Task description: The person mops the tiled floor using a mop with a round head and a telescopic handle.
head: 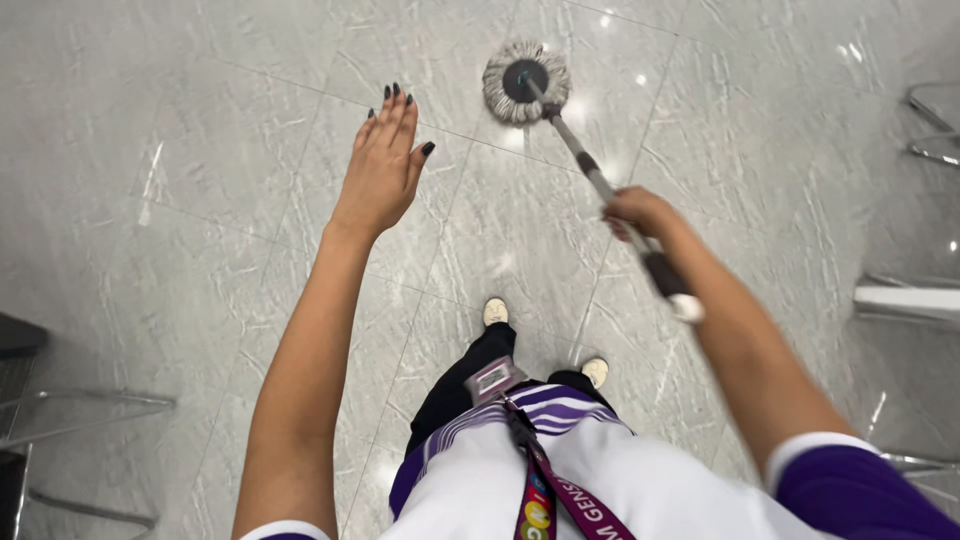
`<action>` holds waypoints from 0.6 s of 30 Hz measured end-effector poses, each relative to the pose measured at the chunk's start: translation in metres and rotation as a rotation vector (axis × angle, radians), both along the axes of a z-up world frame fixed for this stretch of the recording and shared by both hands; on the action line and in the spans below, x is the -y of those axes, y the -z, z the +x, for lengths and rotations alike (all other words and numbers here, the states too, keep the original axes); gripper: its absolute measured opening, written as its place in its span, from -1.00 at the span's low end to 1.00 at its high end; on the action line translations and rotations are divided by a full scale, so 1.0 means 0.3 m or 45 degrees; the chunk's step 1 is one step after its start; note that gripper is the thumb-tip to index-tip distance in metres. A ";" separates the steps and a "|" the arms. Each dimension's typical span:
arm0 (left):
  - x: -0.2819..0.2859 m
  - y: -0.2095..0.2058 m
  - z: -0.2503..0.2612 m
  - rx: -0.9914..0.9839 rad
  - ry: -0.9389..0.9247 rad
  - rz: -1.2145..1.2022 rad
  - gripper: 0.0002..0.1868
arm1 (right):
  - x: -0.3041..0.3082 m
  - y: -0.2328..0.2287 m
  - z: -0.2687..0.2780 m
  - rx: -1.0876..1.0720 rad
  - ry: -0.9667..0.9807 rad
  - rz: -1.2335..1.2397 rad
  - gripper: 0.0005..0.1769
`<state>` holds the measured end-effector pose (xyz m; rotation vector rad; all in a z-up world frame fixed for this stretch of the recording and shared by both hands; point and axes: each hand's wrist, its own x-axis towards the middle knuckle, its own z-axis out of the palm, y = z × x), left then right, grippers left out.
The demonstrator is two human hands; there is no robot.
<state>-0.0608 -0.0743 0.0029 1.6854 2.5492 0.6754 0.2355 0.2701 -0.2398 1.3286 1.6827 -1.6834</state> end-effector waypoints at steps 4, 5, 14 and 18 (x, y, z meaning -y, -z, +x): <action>0.020 0.010 -0.051 0.038 0.017 -0.026 -0.44 | 0.224 0.009 -0.132 -0.006 -0.063 0.079 -0.68; 0.003 0.015 -0.058 0.056 0.049 -0.015 -0.44 | 0.279 0.006 -0.083 -0.066 -0.101 0.113 -0.70; -0.221 0.037 -0.089 0.110 0.189 0.100 -0.45 | 0.535 -0.462 0.682 0.455 -0.178 -0.024 0.05; -0.280 0.056 -0.069 0.101 0.174 0.109 -0.44 | 0.444 -0.548 0.686 0.430 -0.044 -0.134 0.06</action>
